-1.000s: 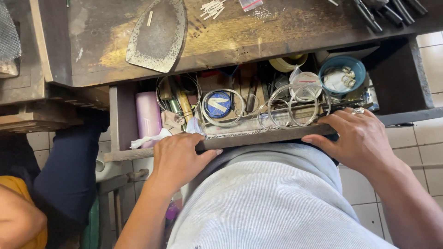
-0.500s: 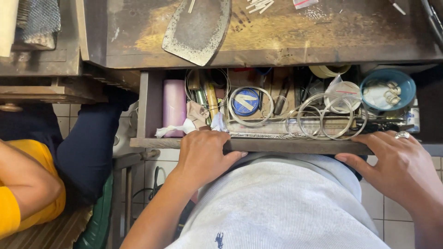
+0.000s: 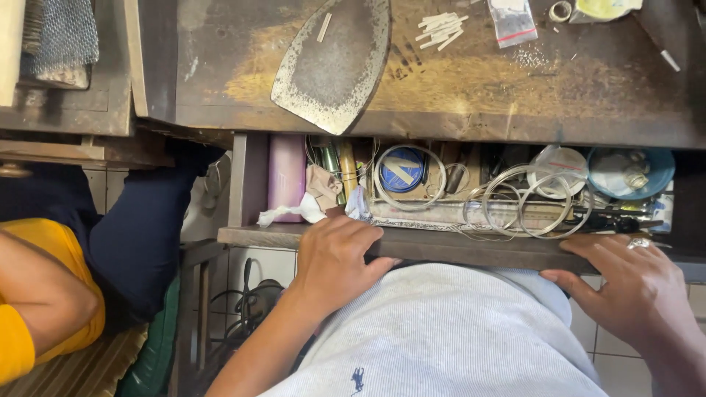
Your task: Organizing and sorting small metal rings and wire pieces on a jewelry workbench, including using a scribe for precision and opening a drawer.
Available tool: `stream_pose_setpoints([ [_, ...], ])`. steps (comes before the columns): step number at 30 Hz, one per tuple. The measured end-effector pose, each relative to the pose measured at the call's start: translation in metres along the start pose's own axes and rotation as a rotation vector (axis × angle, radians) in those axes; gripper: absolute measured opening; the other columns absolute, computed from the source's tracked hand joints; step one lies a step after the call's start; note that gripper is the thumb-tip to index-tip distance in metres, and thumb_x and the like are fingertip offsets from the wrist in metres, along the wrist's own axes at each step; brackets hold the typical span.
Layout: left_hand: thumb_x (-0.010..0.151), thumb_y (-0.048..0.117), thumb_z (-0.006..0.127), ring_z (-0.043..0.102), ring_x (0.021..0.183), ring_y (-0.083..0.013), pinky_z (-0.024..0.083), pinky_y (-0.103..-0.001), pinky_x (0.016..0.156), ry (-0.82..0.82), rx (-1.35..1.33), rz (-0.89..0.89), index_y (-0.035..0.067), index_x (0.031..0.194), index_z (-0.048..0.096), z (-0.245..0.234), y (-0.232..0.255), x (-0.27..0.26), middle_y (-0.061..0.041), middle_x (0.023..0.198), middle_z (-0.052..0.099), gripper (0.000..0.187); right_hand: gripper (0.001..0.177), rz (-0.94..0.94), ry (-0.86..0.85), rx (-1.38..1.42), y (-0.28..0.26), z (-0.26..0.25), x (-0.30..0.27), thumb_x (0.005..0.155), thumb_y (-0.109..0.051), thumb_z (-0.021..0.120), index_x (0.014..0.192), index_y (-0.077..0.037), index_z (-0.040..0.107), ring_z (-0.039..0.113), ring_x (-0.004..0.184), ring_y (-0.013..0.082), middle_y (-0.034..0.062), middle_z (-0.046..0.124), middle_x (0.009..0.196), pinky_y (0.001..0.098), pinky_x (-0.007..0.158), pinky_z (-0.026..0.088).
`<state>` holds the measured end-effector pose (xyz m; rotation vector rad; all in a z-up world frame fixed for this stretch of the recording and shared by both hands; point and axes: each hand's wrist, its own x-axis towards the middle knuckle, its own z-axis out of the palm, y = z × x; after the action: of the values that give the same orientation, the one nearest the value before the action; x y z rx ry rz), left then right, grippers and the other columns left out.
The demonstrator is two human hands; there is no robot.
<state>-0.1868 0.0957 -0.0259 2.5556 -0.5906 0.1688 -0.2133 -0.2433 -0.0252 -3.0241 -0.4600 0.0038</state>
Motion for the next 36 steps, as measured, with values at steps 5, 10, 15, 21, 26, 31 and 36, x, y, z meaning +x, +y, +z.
stream_pose_setpoints([
  [5,0.06,0.034,0.081,0.059,0.07,-0.0168,0.045,-0.027,0.056,0.195,0.007,0.16,0.008,0.073,0.061,-0.007,-0.002,0.019,-0.002,0.073,0.063,0.035,0.047,-0.081,0.148,-0.025,0.003,0.003,0.013,0.067,-0.056,0.059,0.087,-0.014,0.068,0.059,0.067,0.0091,-0.0058,0.064,0.075,0.0259,0.056,0.041],
  [10,0.067,0.037,0.076,0.062,0.073,-0.019,0.049,-0.028,0.06,0.203,0.041,0.22,0.007,0.072,0.063,-0.004,-0.01,0.036,-0.004,0.073,0.064,0.032,0.048,-0.135,0.201,0.032,0.008,0.001,0.033,0.067,-0.058,0.058,0.083,-0.013,0.066,0.058,0.059,0.0106,-0.0031,0.064,0.073,0.0259,0.046,0.039],
  [15,0.079,0.035,0.06,0.061,0.075,-0.0203,0.05,-0.03,0.063,0.106,0.045,0.242,0.006,0.075,0.063,-0.005,-0.016,0.058,-0.005,0.076,0.063,0.029,0.044,-0.174,0.23,0.095,0.014,-0.003,0.055,0.069,-0.053,0.06,0.078,-0.011,0.065,0.06,0.064,0.0125,-0.0002,0.064,0.073,0.0242,0.046,0.038],
  [21,0.078,0.034,0.061,0.062,0.074,-0.0196,0.05,-0.028,0.061,0.045,0.032,0.224,0.006,0.076,0.063,-0.004,-0.024,0.076,-0.006,0.077,0.063,0.028,0.043,-0.139,0.187,0.106,0.017,-0.008,0.075,0.069,-0.055,0.059,0.077,-0.013,0.064,0.059,0.069,0.0115,-0.003,0.064,0.076,0.0238,0.054,0.041],
  [26,0.076,0.045,0.055,0.062,0.065,-0.0185,0.049,-0.026,0.056,0.122,-0.04,0.132,0.006,0.068,0.063,-0.003,-0.013,0.084,-0.004,0.069,0.063,0.04,0.034,-0.04,-0.098,0.478,0.036,-0.04,0.098,0.067,-0.038,0.064,0.092,-0.015,0.065,0.065,0.075,0.0139,-0.0018,0.067,0.088,0.0265,0.071,0.048],
  [31,0.078,0.04,0.051,0.061,0.06,-0.0191,0.048,-0.027,0.056,0.232,0.002,-0.021,0.005,0.068,0.064,0.006,-0.007,0.09,-0.005,0.066,0.063,0.039,0.018,-0.259,0.174,0.389,0.05,-0.082,0.174,0.076,-0.005,0.06,0.093,0.0,0.059,0.065,0.074,0.0192,0.0116,0.065,0.084,0.0264,0.063,0.055],
  [36,0.08,0.035,0.049,0.058,0.056,-0.0137,0.042,-0.024,0.049,0.21,0.147,-0.235,0.008,0.068,0.062,0.007,-0.001,0.097,-0.001,0.064,0.062,0.032,0.028,-0.292,0.21,0.173,0.053,-0.077,0.238,0.081,-0.009,0.065,0.104,0.006,0.059,0.057,0.095,0.0322,0.0185,0.061,0.105,0.0382,0.082,0.045],
])
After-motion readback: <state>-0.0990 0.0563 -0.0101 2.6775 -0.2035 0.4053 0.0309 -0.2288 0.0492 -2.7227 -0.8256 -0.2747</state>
